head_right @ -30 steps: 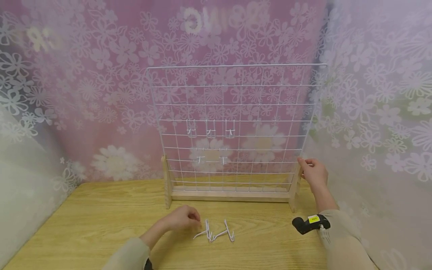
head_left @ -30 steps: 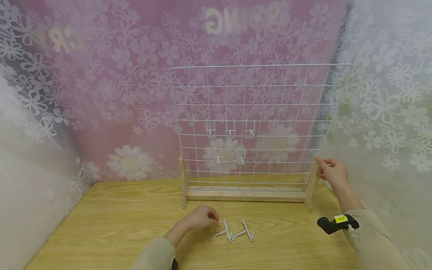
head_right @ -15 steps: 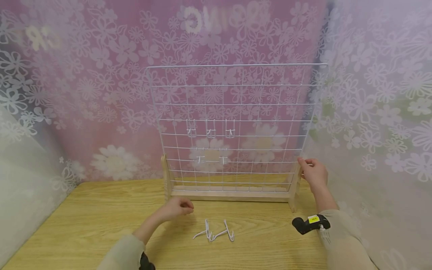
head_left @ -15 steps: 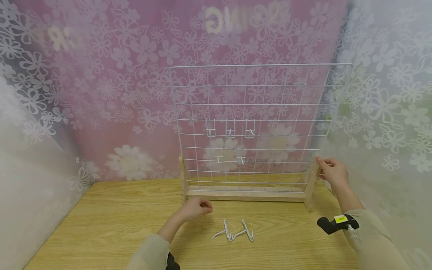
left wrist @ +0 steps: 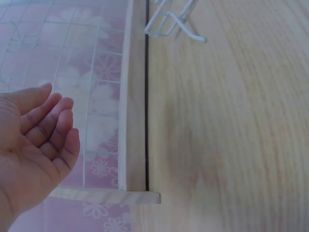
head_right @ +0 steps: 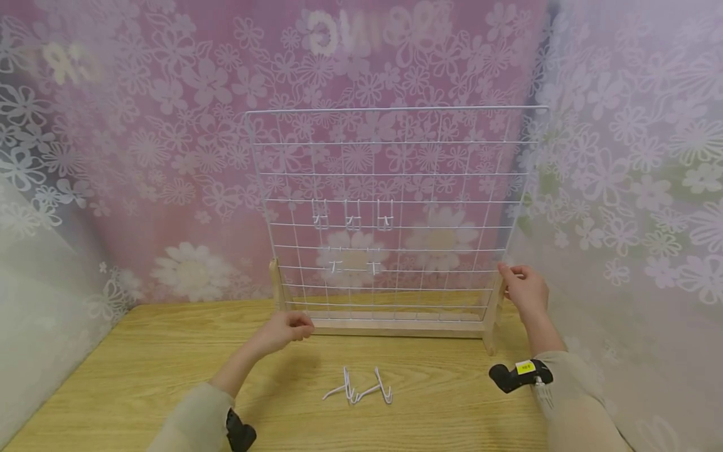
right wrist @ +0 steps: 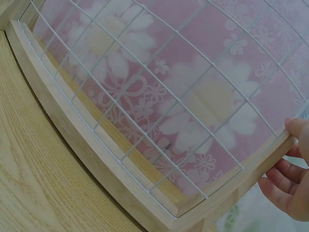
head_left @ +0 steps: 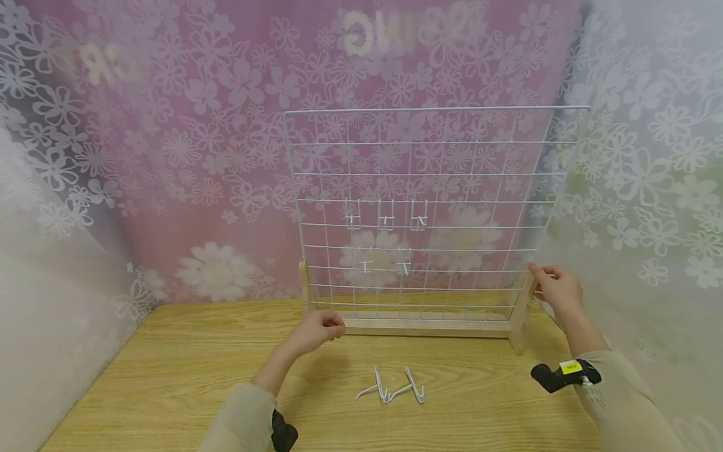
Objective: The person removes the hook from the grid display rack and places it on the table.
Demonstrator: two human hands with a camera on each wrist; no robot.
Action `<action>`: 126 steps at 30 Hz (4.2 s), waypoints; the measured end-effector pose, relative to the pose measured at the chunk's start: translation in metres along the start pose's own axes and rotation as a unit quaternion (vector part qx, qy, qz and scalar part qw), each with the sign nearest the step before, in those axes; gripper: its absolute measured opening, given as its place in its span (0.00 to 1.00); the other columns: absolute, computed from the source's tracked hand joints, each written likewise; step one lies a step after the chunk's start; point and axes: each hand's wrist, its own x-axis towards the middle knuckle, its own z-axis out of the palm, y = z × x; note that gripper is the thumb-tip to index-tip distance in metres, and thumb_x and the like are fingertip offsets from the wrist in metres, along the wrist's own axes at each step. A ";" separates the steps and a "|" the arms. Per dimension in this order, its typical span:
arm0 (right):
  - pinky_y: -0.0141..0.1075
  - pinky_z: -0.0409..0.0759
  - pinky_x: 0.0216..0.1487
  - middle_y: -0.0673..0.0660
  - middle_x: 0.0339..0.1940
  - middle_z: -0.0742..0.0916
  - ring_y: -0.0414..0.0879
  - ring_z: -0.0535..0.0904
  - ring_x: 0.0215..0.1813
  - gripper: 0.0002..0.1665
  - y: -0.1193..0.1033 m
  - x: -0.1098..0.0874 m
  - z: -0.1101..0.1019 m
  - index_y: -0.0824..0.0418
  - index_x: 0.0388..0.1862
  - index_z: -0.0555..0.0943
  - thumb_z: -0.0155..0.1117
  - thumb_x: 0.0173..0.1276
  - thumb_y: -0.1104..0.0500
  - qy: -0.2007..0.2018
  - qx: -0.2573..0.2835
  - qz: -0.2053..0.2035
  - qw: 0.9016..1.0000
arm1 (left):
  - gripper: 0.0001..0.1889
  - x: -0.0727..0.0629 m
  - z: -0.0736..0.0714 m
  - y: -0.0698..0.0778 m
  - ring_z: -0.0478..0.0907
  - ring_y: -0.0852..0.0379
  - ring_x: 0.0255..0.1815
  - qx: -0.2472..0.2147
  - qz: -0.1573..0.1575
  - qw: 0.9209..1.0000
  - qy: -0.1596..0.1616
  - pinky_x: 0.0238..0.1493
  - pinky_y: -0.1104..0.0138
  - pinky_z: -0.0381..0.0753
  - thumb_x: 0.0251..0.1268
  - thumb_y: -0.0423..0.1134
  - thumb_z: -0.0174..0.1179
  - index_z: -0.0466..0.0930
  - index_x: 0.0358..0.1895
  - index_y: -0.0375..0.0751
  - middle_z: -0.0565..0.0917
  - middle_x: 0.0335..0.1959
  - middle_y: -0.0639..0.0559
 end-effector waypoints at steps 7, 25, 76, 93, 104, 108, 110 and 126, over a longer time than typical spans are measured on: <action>0.31 0.80 0.36 0.68 0.45 0.75 0.32 0.74 0.31 0.40 0.000 -0.001 0.001 0.75 0.58 0.66 0.47 0.69 0.39 0.000 -0.009 -0.004 1.000 | 0.10 -0.006 -0.012 0.019 0.78 0.44 0.35 -0.029 -0.011 0.999 0.012 0.38 0.59 0.79 0.66 0.34 0.55 0.78 0.41 0.29 0.80 0.32 0.41; 0.28 0.79 0.32 0.69 0.45 0.76 0.33 0.75 0.29 0.41 0.001 0.003 -0.001 0.75 0.60 0.66 0.47 0.68 0.38 0.000 -0.014 0.003 1.000 | 0.09 0.008 -0.043 0.037 0.76 0.56 0.30 0.014 -0.014 0.999 0.033 0.37 0.61 0.78 0.66 0.38 0.56 0.80 0.41 0.35 0.81 0.30 0.46; 0.30 0.80 0.35 0.69 0.47 0.74 0.31 0.73 0.30 0.40 0.000 -0.001 0.001 0.76 0.59 0.65 0.47 0.69 0.39 0.003 -0.006 -0.002 1.000 | 0.15 0.045 -0.094 0.110 0.77 0.47 0.40 0.028 -0.018 0.995 0.095 0.44 0.61 0.77 0.69 0.46 0.52 0.79 0.44 0.38 0.81 0.35 0.46; 0.31 0.80 0.36 0.69 0.47 0.75 0.33 0.74 0.32 0.41 0.002 0.002 0.001 0.75 0.59 0.66 0.47 0.69 0.38 0.001 -0.012 -0.003 1.000 | 0.16 0.058 -0.097 0.133 0.76 0.47 0.41 0.004 -0.013 0.992 0.125 0.49 0.57 0.75 0.69 0.45 0.52 0.78 0.45 0.35 0.81 0.36 0.44; 0.31 0.80 0.35 0.72 0.49 0.74 0.31 0.73 0.31 0.40 0.001 0.000 0.000 0.76 0.59 0.65 0.47 0.69 0.39 0.002 -0.009 -0.011 1.000 | 0.16 0.069 -0.092 0.143 0.78 0.45 0.40 -0.014 -0.009 0.990 0.142 0.44 0.63 0.78 0.68 0.43 0.53 0.78 0.48 0.33 0.82 0.35 0.44; 0.30 0.80 0.35 0.72 0.49 0.74 0.32 0.73 0.31 0.40 -0.001 -0.001 0.000 0.76 0.59 0.65 0.47 0.69 0.40 0.001 -0.007 -0.010 1.000 | 0.15 0.073 -0.090 0.146 0.78 0.45 0.38 -0.015 -0.004 0.988 0.154 0.39 0.66 0.78 0.67 0.41 0.54 0.78 0.47 0.32 0.82 0.34 0.44; 0.31 0.80 0.35 0.72 0.49 0.74 0.32 0.73 0.31 0.40 -0.001 -0.002 0.000 0.76 0.59 0.65 0.47 0.69 0.40 0.001 -0.007 -0.010 1.000 | 0.14 0.075 -0.089 0.146 0.78 0.44 0.38 -0.018 -0.004 0.987 0.160 0.37 0.66 0.77 0.67 0.40 0.54 0.79 0.46 0.32 0.82 0.33 0.44; 0.33 0.81 0.37 0.68 0.46 0.76 0.32 0.74 0.30 0.41 0.002 0.000 0.000 0.75 0.59 0.66 0.47 0.69 0.39 0.005 -0.009 0.002 1.000 | 0.12 0.082 -0.085 0.150 0.78 0.46 0.37 -0.034 -0.021 0.987 0.158 0.46 0.58 0.77 0.66 0.38 0.56 0.79 0.45 0.32 0.82 0.34 0.42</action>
